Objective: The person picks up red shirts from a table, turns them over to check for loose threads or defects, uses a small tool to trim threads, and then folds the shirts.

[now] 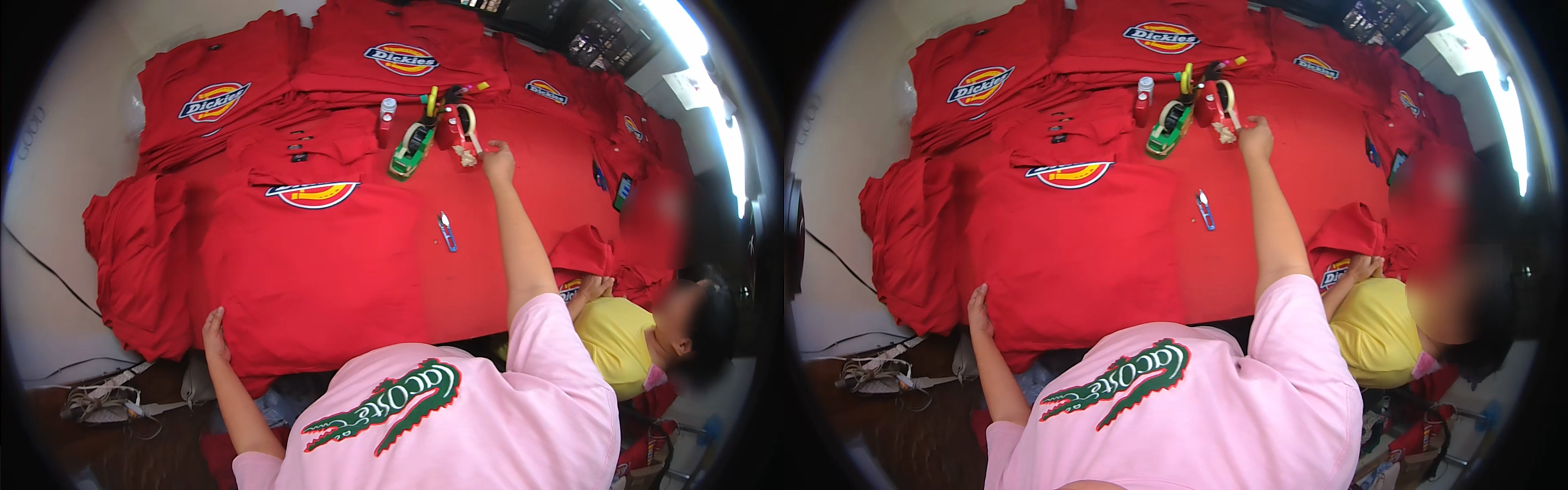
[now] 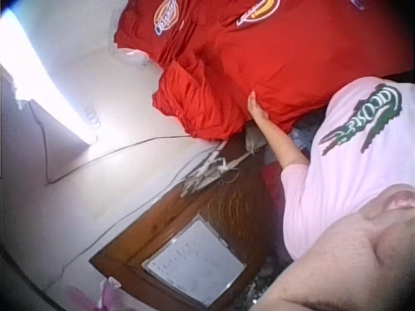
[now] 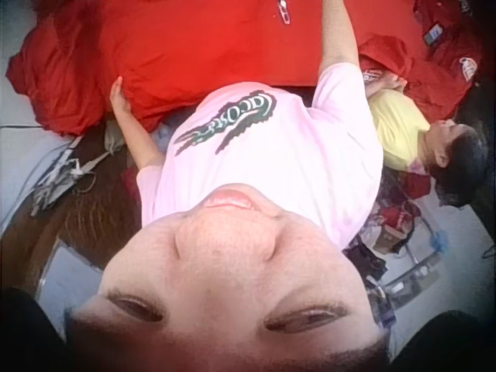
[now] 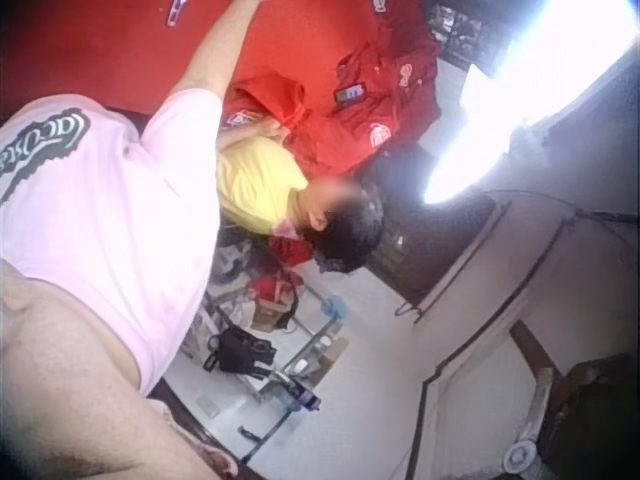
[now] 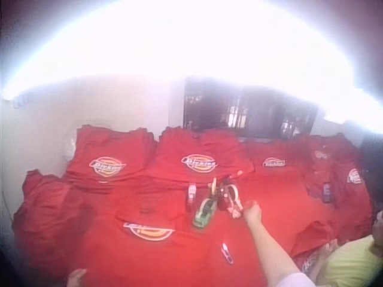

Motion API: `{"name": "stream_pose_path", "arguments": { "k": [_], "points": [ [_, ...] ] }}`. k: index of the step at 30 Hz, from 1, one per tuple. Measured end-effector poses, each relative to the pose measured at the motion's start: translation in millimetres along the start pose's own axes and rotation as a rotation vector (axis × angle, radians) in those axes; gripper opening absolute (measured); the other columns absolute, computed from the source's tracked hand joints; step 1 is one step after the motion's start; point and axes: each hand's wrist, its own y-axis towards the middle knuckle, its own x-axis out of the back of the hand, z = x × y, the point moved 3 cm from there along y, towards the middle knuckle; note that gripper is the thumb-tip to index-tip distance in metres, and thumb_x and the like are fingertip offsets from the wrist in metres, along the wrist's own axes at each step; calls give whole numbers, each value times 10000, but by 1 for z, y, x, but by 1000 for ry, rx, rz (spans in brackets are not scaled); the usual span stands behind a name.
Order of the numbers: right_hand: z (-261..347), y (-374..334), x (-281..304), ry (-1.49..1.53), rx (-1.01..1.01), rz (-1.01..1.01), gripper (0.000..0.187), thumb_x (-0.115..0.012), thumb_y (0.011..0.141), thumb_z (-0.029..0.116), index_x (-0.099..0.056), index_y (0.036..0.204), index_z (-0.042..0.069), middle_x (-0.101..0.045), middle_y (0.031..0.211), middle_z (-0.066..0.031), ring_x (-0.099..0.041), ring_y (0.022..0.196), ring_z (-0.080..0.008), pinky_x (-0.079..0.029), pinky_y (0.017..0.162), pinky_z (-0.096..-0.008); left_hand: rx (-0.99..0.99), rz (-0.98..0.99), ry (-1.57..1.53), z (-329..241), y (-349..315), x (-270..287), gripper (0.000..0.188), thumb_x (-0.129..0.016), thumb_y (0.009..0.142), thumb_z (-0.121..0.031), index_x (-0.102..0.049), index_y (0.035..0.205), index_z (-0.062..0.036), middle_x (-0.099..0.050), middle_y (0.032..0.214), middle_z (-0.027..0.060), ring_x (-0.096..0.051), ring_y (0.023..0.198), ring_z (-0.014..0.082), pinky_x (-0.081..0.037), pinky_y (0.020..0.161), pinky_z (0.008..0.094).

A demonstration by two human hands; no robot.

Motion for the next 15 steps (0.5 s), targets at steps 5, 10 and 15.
{"name": "stream_pose_path", "arguments": {
  "k": [5,10,15],
  "points": [
    [-26,4,-9,91,47,-28,407,-817,810,137,-644,1174,78,-747,878,-124,-729,877,-285,-558,779,-428,-38,3,16,0,-2,-4,198,-777,927,-150,-703,1092,-71,-722,1066,32,-659,1051,156,-510,967,310],
    [-57,19,-21,143,126,-5,368,-820,848,191,-628,1140,76,-720,845,-103,-684,783,-213,-540,716,-383,-104,-40,141,-4,-13,-4,334,-806,866,-111,-709,1168,-8,-714,1121,69,-640,1110,177,-463,1025,309],
    [-80,32,-34,498,193,65,330,-723,908,-7,-557,1191,32,-697,883,-48,-647,829,-140,-495,771,-280,-31,3,86,-8,-23,-7,294,-810,877,-96,-703,1142,-29,-720,1078,45,-656,1048,137,-490,981,285]
  ]
}}
